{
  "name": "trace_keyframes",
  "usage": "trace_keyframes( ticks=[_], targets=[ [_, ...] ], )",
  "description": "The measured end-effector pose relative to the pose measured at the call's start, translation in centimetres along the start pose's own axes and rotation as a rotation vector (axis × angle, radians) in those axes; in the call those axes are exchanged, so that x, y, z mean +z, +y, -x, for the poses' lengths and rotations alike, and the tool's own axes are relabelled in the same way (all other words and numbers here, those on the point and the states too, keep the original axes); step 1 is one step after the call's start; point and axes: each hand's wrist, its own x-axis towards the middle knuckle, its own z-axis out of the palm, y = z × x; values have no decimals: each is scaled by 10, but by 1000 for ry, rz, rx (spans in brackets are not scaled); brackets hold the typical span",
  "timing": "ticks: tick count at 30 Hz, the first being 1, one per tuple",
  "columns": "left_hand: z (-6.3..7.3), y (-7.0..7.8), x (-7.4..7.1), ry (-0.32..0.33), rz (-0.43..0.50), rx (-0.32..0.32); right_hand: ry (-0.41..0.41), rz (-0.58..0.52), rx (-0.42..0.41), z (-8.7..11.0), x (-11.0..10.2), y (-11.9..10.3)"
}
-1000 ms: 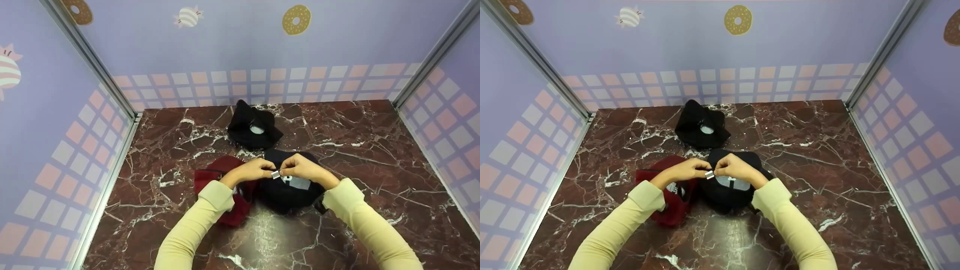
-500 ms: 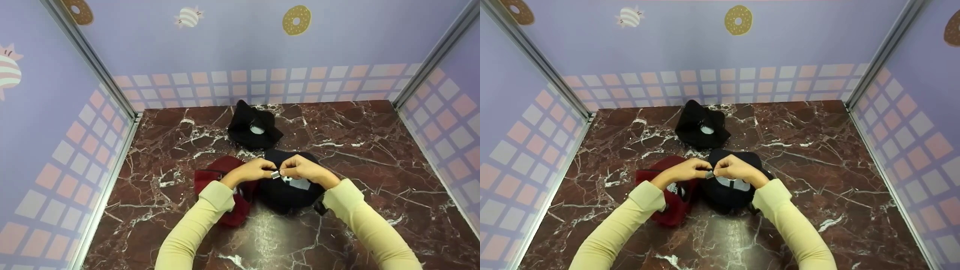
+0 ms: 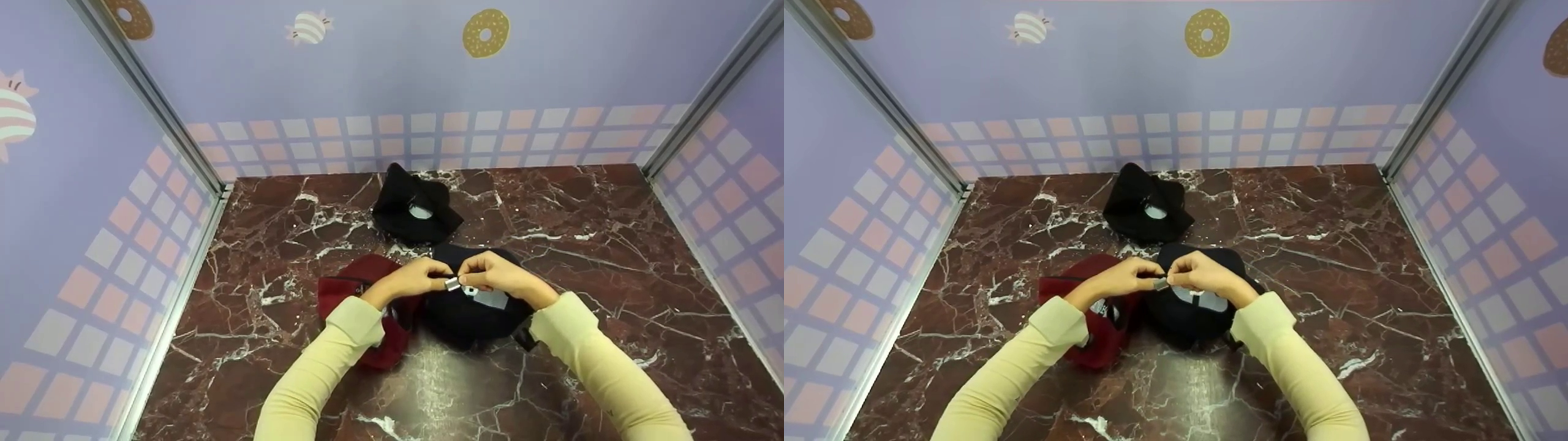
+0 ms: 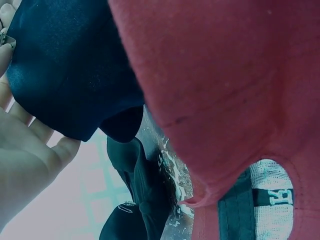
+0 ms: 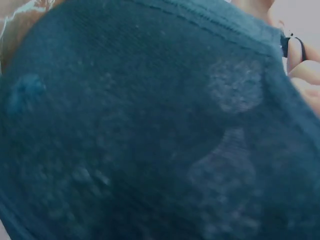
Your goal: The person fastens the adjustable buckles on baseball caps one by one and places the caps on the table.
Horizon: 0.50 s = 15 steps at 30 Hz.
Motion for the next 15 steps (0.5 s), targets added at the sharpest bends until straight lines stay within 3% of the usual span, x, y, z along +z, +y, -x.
trace_keyframes(
  ticks=[7,15],
  targets=[
    [-1,-2,2,29,-2,18,92,-33,22,1,-1,-3],
    [0,-3,1,28,6,12,87,-38,75,2,-10,1]
  ],
)
